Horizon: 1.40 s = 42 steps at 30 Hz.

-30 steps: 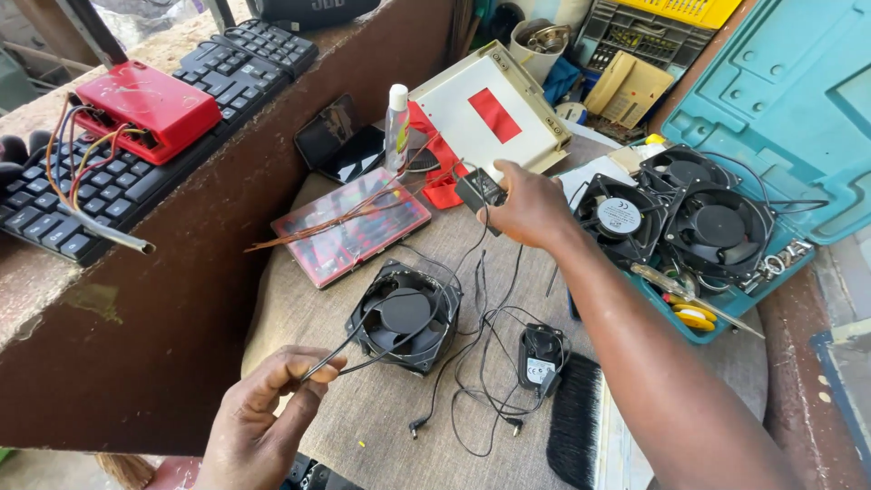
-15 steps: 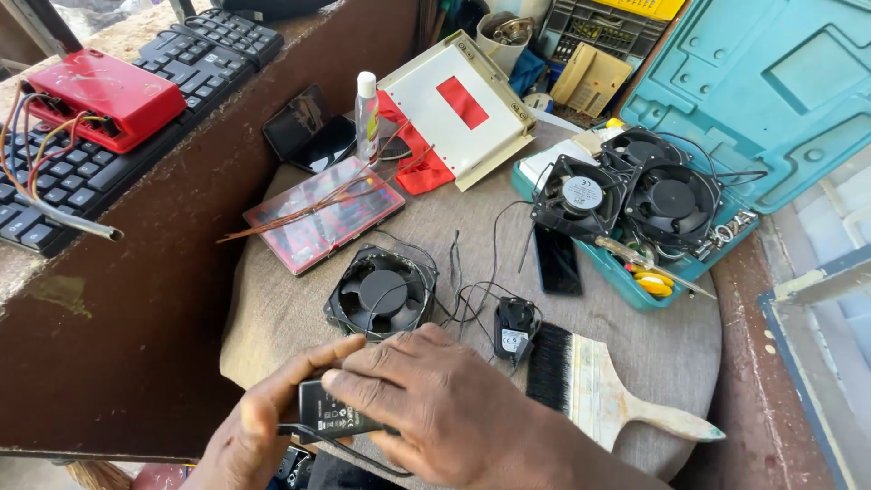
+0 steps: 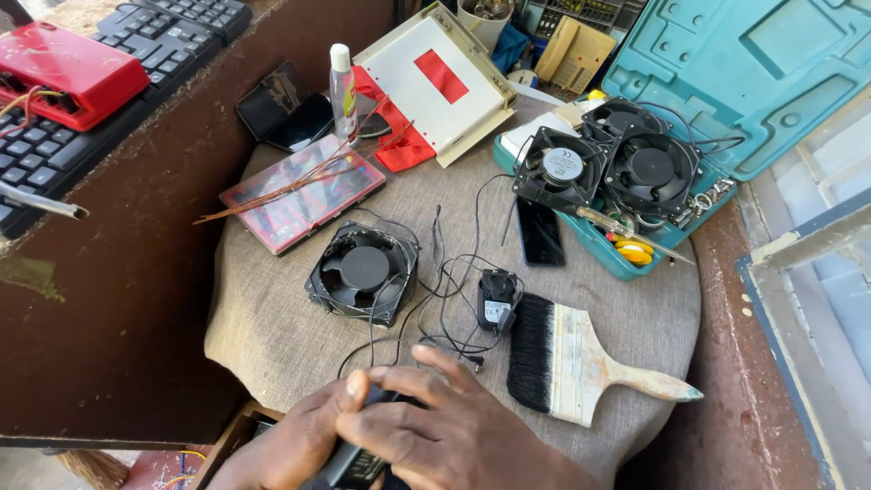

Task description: The person cleans a black power adapter and a smaller black power brick using a large brush. They hold the adapters in one hand and brush the surfaces and crevices with the other, occasionally rotating the items to access different sides.

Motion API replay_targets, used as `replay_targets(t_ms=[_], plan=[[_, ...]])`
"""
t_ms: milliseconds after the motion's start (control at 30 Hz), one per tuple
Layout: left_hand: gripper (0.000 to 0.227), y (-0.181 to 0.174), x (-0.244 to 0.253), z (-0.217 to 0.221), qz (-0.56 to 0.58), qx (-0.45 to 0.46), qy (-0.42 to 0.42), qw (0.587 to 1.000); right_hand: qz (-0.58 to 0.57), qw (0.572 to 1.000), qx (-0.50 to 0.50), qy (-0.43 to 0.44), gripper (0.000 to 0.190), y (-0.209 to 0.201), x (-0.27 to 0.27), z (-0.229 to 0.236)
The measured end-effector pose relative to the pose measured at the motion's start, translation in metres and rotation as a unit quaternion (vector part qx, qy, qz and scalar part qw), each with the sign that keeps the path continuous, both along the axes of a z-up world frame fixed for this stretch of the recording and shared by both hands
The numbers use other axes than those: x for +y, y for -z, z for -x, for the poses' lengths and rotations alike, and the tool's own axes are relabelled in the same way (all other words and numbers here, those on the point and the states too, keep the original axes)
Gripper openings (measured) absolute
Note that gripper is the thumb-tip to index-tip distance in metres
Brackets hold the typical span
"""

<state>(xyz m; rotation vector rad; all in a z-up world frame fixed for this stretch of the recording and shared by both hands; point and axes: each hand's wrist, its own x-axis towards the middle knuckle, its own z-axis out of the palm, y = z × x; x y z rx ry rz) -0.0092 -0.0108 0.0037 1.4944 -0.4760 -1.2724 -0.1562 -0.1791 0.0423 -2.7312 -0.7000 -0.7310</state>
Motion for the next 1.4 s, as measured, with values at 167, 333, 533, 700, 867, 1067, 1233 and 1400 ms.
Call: replay_targets(t_ms=[167,333,533,700,867,1067,1233,1400], plan=[[0.076,0.049,-0.025,0.015,0.209,0.087,-0.023,0.974,-0.246,0.937,0.117,0.220,0.064,0.015,-0.032,0.057],[0.081,0.060,-0.034,0.027,0.220,0.172,-0.151,0.948,-0.305,0.707,0.038,0.637,0.043,0.057,-0.114,0.122],[0.081,0.073,-0.056,0.038,0.286,0.277,-0.179,0.900,-0.288,0.490,0.291,0.770,0.129,0.063,-0.093,0.090],[0.082,0.072,-0.065,0.042,0.286,0.288,-0.184,0.895,-0.352,0.568,0.152,0.729,0.144,0.091,-0.094,0.091],[0.084,0.076,-0.060,0.039,0.277,0.270,-0.204,0.899,-0.502,0.532,0.068,0.679,0.126,0.109,-0.102,0.107],[0.089,0.075,-0.055,0.035,0.274,0.231,-0.202,0.912,-0.429,0.528,0.143,0.719,0.115,0.088,-0.111,0.096],[0.086,0.082,-0.057,0.036,0.272,0.231,-0.212,0.910,-0.255,0.560,0.227,0.755,0.142,0.073,-0.080,0.072],[0.087,0.080,-0.061,0.036,0.261,0.214,-0.230,0.913,-0.447,0.539,0.165,0.695,0.148,0.074,-0.089,0.076]])
